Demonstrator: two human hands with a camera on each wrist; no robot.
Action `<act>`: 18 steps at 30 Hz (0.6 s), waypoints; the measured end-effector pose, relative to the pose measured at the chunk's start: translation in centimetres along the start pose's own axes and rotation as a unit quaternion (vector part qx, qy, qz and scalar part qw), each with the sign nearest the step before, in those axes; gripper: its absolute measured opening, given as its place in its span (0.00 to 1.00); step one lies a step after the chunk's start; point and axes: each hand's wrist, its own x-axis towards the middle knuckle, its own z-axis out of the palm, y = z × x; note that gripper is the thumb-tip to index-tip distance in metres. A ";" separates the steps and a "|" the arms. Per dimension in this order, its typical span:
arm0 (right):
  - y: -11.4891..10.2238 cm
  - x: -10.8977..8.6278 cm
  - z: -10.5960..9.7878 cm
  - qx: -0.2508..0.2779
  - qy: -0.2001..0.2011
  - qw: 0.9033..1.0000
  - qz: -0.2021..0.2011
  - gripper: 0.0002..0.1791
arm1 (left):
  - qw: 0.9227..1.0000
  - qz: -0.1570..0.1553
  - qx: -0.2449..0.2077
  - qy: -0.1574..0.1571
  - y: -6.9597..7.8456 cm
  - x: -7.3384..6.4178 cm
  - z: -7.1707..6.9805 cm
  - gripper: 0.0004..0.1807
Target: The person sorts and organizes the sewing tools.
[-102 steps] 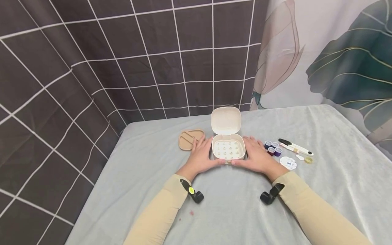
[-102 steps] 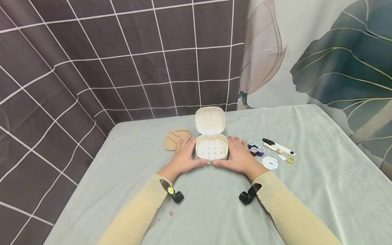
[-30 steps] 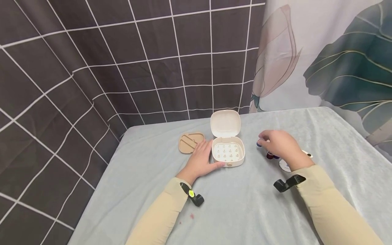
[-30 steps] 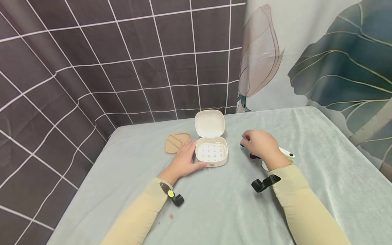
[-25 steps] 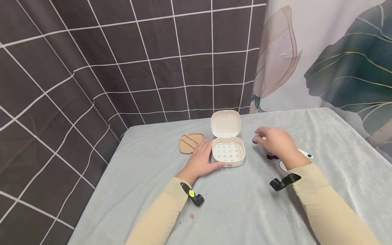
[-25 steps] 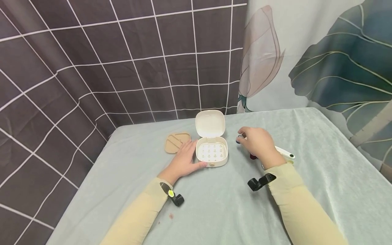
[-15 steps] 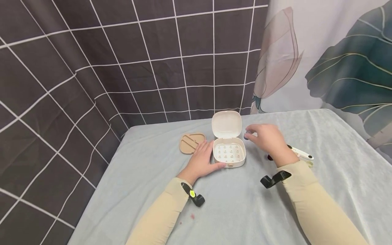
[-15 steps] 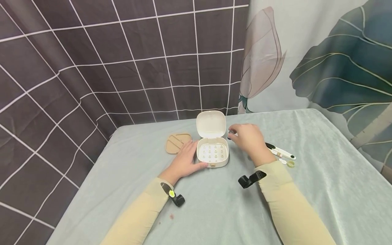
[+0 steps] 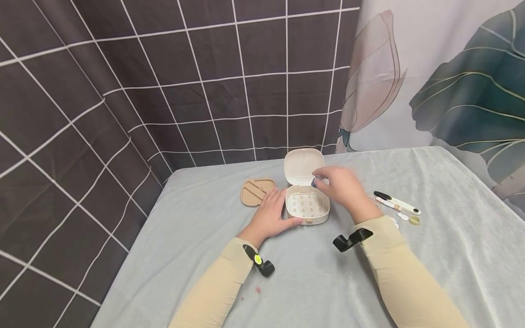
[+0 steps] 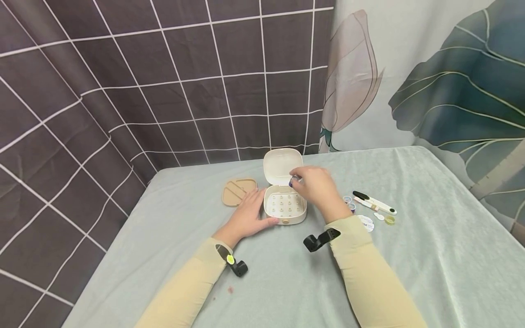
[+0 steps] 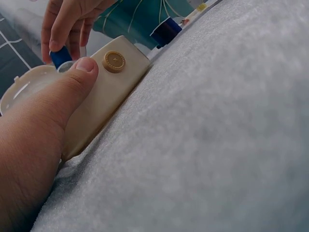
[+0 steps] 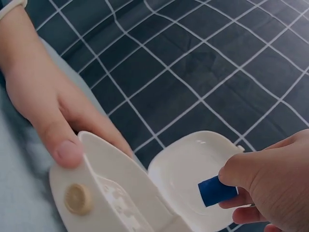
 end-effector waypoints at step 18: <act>-1.7 1.1 3.8 0.006 -0.003 1.000 0.009 0.14 | 1.000 -0.001 0.001 -0.001 0.1 0.1 0.1 0.58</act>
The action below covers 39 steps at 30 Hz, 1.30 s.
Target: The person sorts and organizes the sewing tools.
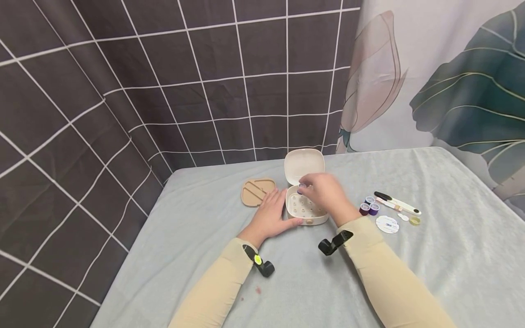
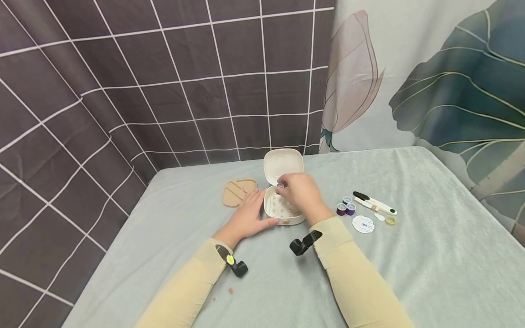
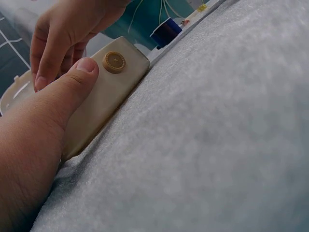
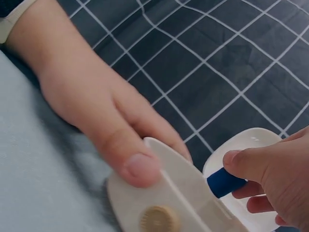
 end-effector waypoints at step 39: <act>-1.0 -0.4 4.3 -0.094 0.025 0.995 -0.006 0.14 | 1.000 0.011 0.014 0.010 -0.4 0.2 0.3 0.58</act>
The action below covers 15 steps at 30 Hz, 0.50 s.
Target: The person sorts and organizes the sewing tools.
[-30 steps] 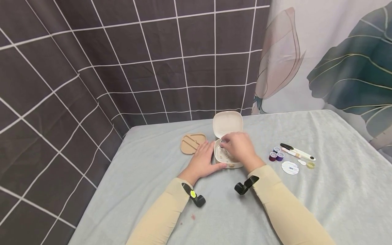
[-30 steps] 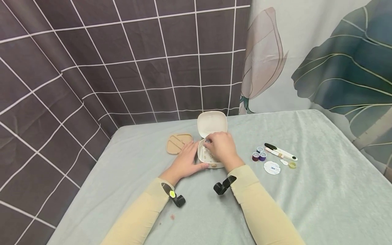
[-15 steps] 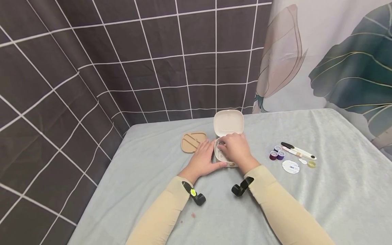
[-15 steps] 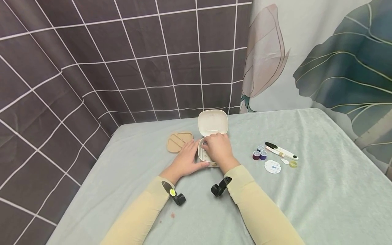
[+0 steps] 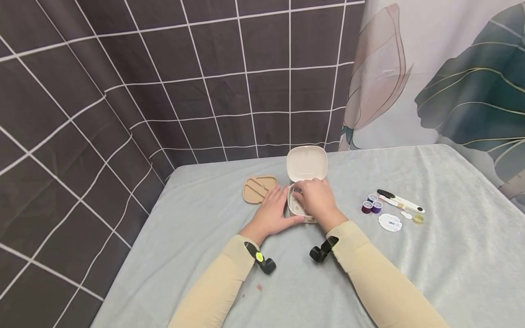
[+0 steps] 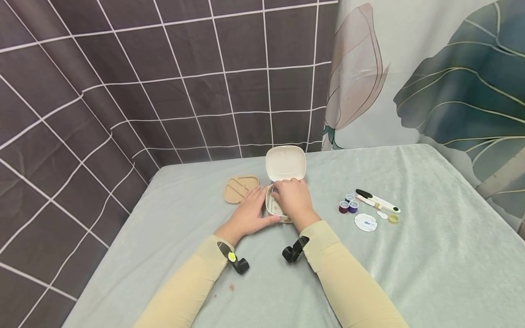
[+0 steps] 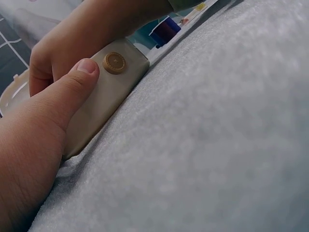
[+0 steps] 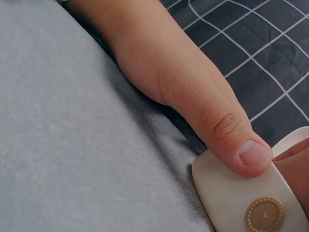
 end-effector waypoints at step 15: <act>-0.1 0.0 0.1 -0.004 -0.003 1.000 0.014 0.14 | 1.000 -0.003 -0.010 -0.009 0.2 -0.1 -0.4 0.58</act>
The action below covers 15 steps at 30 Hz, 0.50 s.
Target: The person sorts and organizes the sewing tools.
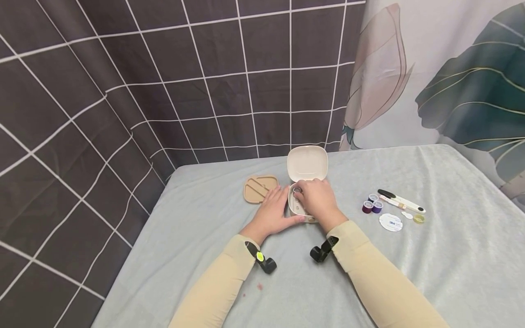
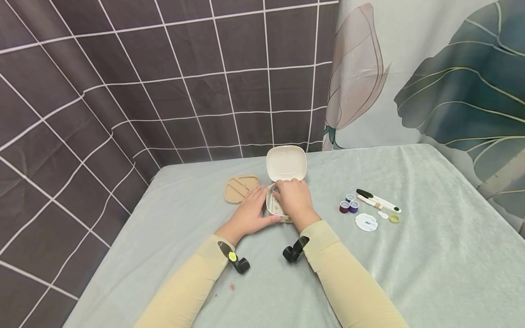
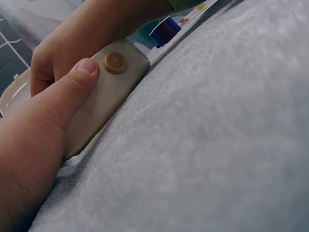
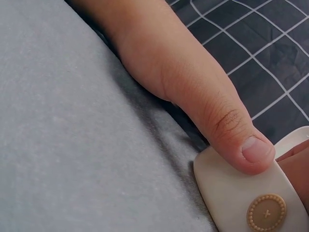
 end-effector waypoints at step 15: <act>0.3 0.1 0.1 0.004 -0.003 1.000 0.007 0.15 | 1.000 0.001 0.002 -0.001 0.1 -0.1 -0.1 0.57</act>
